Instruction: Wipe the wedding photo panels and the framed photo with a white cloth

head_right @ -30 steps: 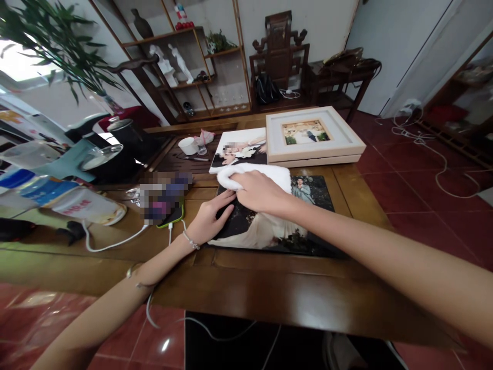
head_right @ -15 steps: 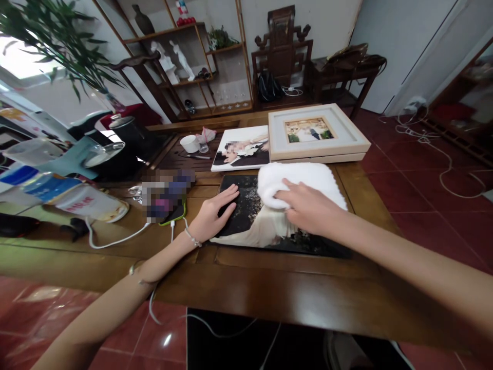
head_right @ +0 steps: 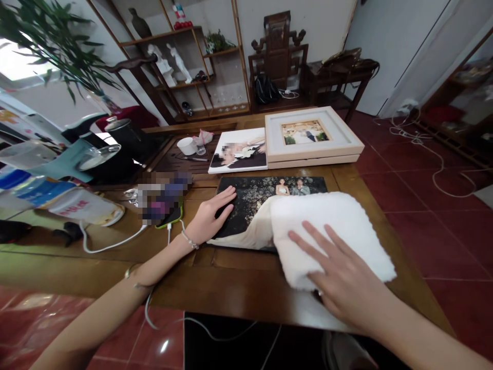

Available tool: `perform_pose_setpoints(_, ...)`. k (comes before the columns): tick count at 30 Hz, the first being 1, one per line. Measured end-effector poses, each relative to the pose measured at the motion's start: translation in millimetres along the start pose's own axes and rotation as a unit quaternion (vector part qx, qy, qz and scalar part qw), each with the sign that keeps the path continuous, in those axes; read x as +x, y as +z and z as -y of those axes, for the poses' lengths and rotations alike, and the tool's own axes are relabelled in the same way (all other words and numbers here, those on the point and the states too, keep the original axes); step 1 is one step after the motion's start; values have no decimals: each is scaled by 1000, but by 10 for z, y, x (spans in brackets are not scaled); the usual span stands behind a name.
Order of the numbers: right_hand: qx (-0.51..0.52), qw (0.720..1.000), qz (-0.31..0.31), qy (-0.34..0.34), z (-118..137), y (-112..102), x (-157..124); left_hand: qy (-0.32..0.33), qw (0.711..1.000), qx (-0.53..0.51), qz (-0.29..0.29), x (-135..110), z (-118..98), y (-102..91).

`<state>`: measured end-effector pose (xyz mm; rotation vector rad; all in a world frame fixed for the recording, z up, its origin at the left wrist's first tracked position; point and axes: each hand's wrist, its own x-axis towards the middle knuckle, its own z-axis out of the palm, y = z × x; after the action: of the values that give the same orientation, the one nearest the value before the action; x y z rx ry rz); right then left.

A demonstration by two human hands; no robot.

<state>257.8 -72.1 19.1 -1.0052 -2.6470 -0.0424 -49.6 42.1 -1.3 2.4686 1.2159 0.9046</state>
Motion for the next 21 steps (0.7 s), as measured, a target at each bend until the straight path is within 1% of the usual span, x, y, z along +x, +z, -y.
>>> perform_pose_setpoints(2,13,1000,-5,-14,95,-13,-43,2,1000,4,1,0,7,2)
perform_pose_setpoints(4,9,1000,-2,-17,2,-21,-22,6,1000,10,6,-1,19,3)
perform_pose_setpoints(6,-6,1000,5,-17,-235,-12,55,14,1000,14,15,-3,33,2)
perform_pose_setpoints(9,-19,1000,0,-7,-682,7,235,21,999,17,25,-5,47,-1)
perform_pose_setpoints(12,-13,999,28,41,-1033,-28,434,17,999,17,24,-3,45,-5)
perform_pose_setpoints(14,-15,995,55,78,-1166,-84,545,16,1000,14,23,-2,38,-8)
perform_pose_setpoints(16,-17,992,77,100,-1222,-135,613,15,1000,11,22,-1,33,-8)
perform_pose_setpoints(18,-17,991,81,108,-1204,-147,617,12,1000,10,18,-1,32,-8)
perform_pose_setpoints(21,-22,994,49,98,-1017,-78,497,6,1000,9,13,-1,31,-6)
